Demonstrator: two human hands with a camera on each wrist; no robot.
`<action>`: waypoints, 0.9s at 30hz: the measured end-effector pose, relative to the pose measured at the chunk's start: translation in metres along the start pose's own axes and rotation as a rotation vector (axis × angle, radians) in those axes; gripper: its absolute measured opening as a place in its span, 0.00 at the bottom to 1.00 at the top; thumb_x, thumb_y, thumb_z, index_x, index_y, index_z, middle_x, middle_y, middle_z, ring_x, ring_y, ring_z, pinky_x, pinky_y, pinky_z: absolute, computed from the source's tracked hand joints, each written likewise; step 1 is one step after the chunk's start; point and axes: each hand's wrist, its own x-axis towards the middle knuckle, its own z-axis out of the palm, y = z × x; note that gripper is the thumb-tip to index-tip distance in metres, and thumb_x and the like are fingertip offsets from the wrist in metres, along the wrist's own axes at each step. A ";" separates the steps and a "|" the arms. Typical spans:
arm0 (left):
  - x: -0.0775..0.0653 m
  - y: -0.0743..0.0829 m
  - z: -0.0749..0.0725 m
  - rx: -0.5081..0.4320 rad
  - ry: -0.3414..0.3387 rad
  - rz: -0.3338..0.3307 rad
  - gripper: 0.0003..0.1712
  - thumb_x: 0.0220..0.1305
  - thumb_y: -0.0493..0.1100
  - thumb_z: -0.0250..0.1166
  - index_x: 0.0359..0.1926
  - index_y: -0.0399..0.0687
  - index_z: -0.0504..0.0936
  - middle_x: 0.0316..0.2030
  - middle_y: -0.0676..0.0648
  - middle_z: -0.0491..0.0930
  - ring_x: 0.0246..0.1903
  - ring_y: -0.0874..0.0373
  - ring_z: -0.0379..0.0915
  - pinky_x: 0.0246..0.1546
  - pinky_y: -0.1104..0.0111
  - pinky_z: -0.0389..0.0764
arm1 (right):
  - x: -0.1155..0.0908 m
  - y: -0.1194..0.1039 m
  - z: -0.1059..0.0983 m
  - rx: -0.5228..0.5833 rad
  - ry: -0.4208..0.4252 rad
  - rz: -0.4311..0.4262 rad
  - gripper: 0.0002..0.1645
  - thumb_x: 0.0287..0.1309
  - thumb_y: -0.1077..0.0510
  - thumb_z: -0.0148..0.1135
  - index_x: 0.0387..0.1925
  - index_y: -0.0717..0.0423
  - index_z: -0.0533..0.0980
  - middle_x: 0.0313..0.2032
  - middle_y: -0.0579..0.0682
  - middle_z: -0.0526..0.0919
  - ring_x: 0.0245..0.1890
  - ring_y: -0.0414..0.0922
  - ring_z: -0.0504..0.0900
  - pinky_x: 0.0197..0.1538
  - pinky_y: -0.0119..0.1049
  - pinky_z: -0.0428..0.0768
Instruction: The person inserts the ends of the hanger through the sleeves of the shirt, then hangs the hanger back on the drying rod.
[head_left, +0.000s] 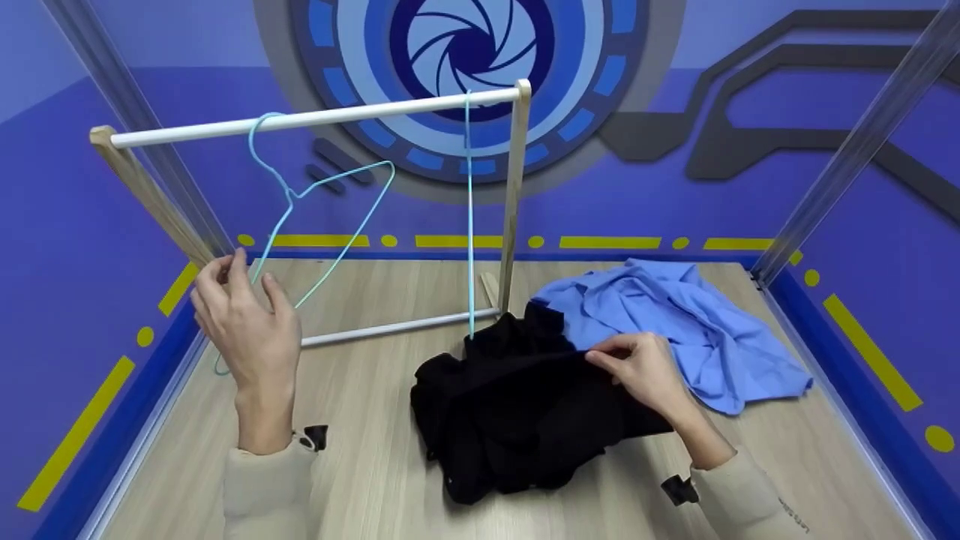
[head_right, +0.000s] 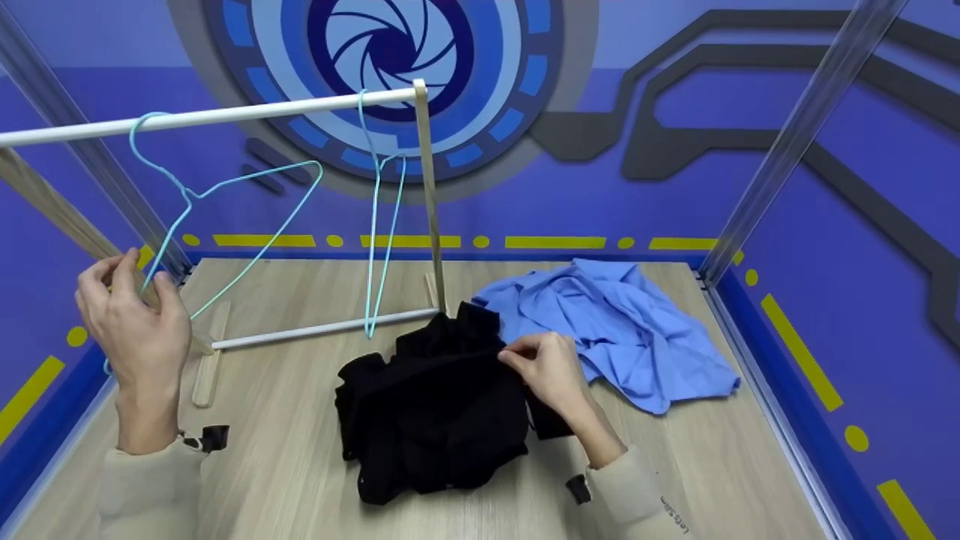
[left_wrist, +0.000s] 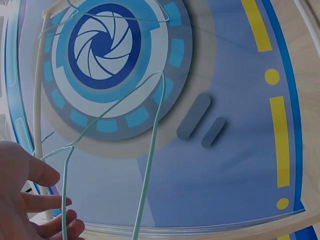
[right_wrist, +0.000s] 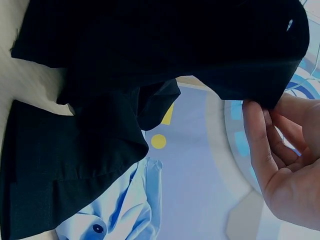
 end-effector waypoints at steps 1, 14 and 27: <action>0.001 -0.001 0.000 -0.006 -0.011 -0.003 0.23 0.76 0.37 0.59 0.65 0.28 0.75 0.59 0.30 0.69 0.59 0.36 0.64 0.61 0.47 0.65 | 0.000 0.000 0.000 -0.003 -0.003 0.002 0.04 0.58 0.58 0.77 0.31 0.55 0.90 0.27 0.41 0.88 0.14 0.37 0.80 0.21 0.32 0.80; 0.003 -0.006 0.001 -0.064 -0.060 0.047 0.16 0.78 0.33 0.55 0.54 0.22 0.81 0.44 0.28 0.73 0.45 0.35 0.70 0.44 0.49 0.71 | -0.003 0.005 -0.001 -0.014 -0.006 -0.018 0.03 0.58 0.58 0.77 0.30 0.53 0.90 0.24 0.37 0.86 0.15 0.37 0.79 0.23 0.32 0.78; 0.003 -0.009 -0.002 -0.133 -0.017 0.047 0.13 0.75 0.31 0.58 0.53 0.23 0.82 0.40 0.30 0.74 0.36 0.40 0.73 0.36 0.63 0.69 | -0.003 0.003 0.000 -0.001 -0.012 -0.013 0.04 0.59 0.58 0.76 0.31 0.54 0.89 0.23 0.37 0.85 0.16 0.38 0.79 0.24 0.31 0.78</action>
